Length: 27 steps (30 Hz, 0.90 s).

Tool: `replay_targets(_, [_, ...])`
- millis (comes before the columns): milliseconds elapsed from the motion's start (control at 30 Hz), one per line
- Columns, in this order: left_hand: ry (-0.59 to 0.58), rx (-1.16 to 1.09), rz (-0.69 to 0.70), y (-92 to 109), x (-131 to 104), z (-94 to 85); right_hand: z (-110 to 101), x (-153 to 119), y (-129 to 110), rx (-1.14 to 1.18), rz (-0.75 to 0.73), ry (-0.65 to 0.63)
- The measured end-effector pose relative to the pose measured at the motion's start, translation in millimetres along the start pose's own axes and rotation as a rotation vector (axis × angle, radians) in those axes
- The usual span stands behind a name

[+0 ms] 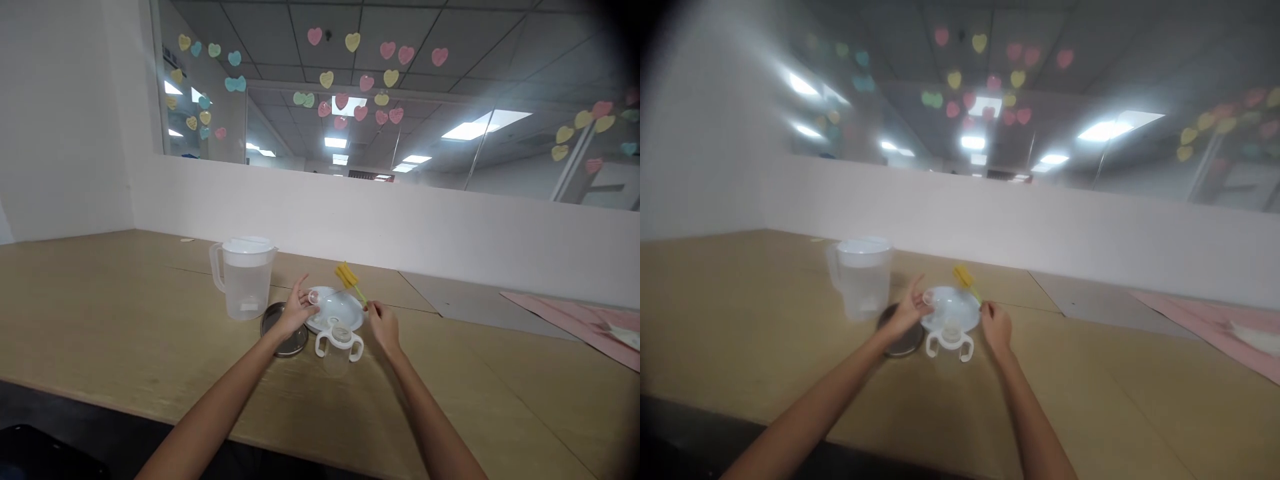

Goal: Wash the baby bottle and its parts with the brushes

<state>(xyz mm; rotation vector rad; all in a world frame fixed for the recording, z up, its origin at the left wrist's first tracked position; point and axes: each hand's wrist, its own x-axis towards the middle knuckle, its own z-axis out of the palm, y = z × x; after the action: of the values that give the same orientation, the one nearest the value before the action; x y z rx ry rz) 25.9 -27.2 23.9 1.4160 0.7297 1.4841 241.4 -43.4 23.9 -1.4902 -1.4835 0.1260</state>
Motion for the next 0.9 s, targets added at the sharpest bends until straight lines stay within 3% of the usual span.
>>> replay_targets(267, [0.12,-0.169,-0.07,6.1,-0.7,0.2,-1.0,-10.0,-10.7,-0.356,-0.21,-0.088])
replay_targets(400, [0.135,-0.103,-0.073,6.9,-0.7,1.3,-1.0,-11.9,-12.8,-0.386,-0.228,-0.05])
replay_targets(567, [0.181,0.025,0.064,-0.9,3.2,0.6,1.0,-12.5,-12.3,-0.421,-0.281,-0.04])
replay_targets(700, [0.154,0.057,0.117,-7.9,7.0,-2.6,1.7,-12.0,-11.6,-0.444,-0.306,-0.027])
replay_targets(900, [0.154,0.019,0.092,-7.4,5.0,-4.5,-1.1,-12.1,-13.0,-0.428,-0.27,0.033])
